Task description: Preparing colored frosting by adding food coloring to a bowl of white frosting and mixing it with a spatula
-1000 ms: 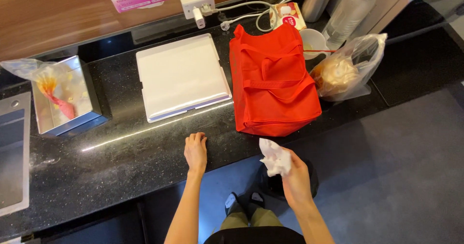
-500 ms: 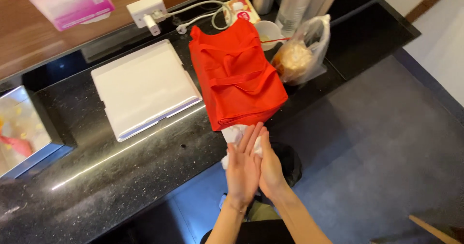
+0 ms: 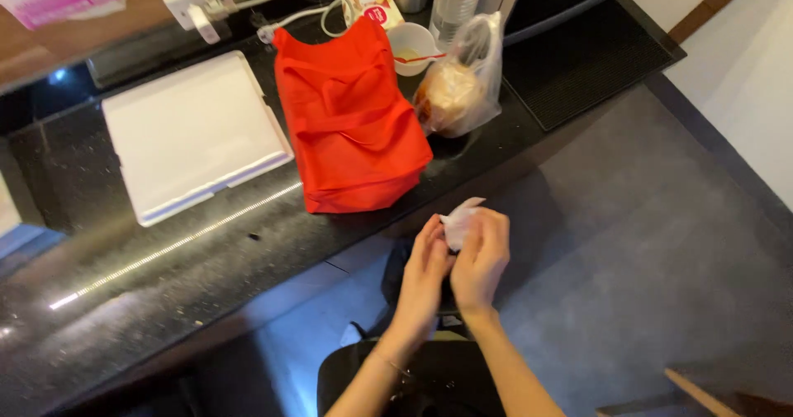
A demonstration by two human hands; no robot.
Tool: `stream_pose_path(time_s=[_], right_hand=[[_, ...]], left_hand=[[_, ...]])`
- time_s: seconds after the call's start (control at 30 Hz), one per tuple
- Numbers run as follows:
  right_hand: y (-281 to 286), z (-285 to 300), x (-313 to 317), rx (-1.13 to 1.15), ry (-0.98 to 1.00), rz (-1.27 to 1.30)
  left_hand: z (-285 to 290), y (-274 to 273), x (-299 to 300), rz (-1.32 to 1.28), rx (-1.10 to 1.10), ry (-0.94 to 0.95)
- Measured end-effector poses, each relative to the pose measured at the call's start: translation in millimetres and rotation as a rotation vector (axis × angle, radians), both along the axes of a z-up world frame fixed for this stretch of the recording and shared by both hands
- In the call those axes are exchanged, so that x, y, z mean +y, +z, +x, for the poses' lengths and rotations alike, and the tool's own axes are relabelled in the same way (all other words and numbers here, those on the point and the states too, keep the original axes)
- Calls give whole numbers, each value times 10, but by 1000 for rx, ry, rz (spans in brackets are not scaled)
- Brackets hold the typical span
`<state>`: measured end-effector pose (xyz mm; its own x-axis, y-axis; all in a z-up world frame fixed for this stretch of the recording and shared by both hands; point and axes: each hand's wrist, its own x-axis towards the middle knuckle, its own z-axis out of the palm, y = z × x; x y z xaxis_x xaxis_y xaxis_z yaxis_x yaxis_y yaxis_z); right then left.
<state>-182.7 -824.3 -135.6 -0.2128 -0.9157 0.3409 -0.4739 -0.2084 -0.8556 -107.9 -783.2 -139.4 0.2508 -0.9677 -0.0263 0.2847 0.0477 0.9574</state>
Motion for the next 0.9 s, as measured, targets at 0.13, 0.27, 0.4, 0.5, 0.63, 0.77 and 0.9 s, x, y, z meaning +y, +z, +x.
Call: stream_pose_path(time_s=[0.13, 0.27, 0.4, 0.5, 0.63, 0.77, 0.9], right_hand=[[194, -221, 91, -436, 566, 237], [-257, -1059, -234, -323, 749, 396], [-705, -1658, -451, 146, 867, 198], [-818, -1793, -511, 349, 1073, 58], [-1566, -1715, -576, 380, 1194, 315], [-3272, -1580, -851, 653, 1027, 463], [-3256, -1370, -910, 1049, 1191, 807]], left_hand=[[-323, -272, -352, 44, 444, -84], [-588, -340, -442, 300, 522, -85], [-1002, -1054, -283, 523, 579, 78], [-1179, -1444, -33, 524, 554, 83], [-1142, -1545, 291, 720, 714, 55], [-923, -1691, 668, 681, 642, 508], [-601, -809, 1172, 627, 823, 723]])
